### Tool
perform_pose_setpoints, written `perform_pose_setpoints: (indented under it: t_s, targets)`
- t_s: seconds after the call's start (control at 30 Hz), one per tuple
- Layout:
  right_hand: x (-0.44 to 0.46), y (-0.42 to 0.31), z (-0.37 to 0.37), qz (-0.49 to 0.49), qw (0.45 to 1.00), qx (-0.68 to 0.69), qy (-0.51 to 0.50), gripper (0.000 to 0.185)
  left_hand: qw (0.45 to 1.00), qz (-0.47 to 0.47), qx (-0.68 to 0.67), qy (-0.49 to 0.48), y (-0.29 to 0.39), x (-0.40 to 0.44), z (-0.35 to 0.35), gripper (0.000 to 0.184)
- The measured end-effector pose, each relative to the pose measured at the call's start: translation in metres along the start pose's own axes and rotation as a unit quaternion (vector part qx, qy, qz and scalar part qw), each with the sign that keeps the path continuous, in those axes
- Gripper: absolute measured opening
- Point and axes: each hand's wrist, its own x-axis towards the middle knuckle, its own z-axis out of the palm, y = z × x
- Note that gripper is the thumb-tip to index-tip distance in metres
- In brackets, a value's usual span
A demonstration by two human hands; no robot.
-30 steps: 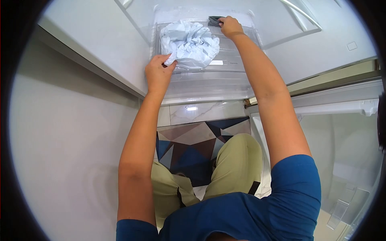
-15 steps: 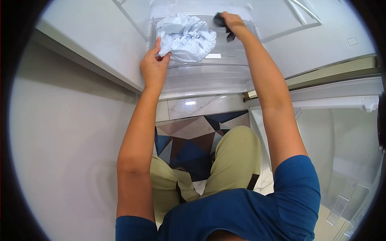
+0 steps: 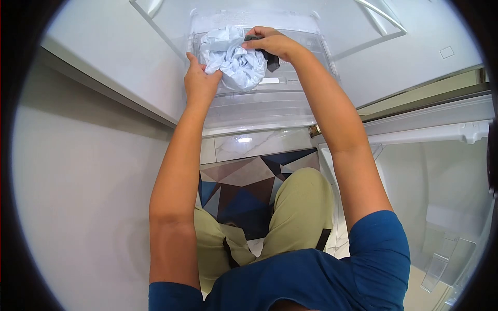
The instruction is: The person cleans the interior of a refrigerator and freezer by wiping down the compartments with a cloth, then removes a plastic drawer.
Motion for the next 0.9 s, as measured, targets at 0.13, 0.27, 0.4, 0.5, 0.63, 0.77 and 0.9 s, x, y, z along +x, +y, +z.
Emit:
perform_pose_setpoints:
  t_s: [0.13, 0.27, 0.4, 0.5, 0.63, 0.77, 0.9]
  targets:
    - [-0.009, -0.003, 0.0, -0.064, 0.994, -0.081, -0.042, 0.098, 0.998, -0.019, 0.045, -0.043, 0.003, 0.023, -0.001, 0.101]
    - [-0.013, -0.007, 0.026, -0.107, 0.952, -0.274, -0.084, 0.136, 0.991, -0.025, 0.092, -0.099, 0.003, 0.035, -0.005, 0.097]
    - [-0.013, -0.012, 0.047, -0.124, 0.921, -0.37, -0.012, 0.131, 0.985, -0.007, 0.121, -0.121, 0.013, 0.039, -0.005, 0.078]
    - [-0.001, -0.01, 0.047, -0.125, 0.929, -0.349, 0.004, 0.119, 0.971, 0.002, 0.184, -0.154, 0.024, 0.04, -0.008, 0.072]
    - [0.007, -0.012, 0.048, -0.195, 0.909, -0.368, 0.026, 0.089, 0.971, 0.057, 0.183, -0.144, 0.027, 0.042, -0.006, 0.069]
    - [0.003, -0.016, 0.046, -0.201, 0.902, -0.371, 0.088, 0.071, 0.99, 0.076, 0.103, -0.058, 0.044, 0.037, -0.005, 0.078]
    - [0.003, -0.018, 0.048, -0.224, 0.893, -0.375, 0.107, 0.062, 0.992, 0.043, 0.079, -0.093, 0.059, 0.035, -0.01, 0.084]
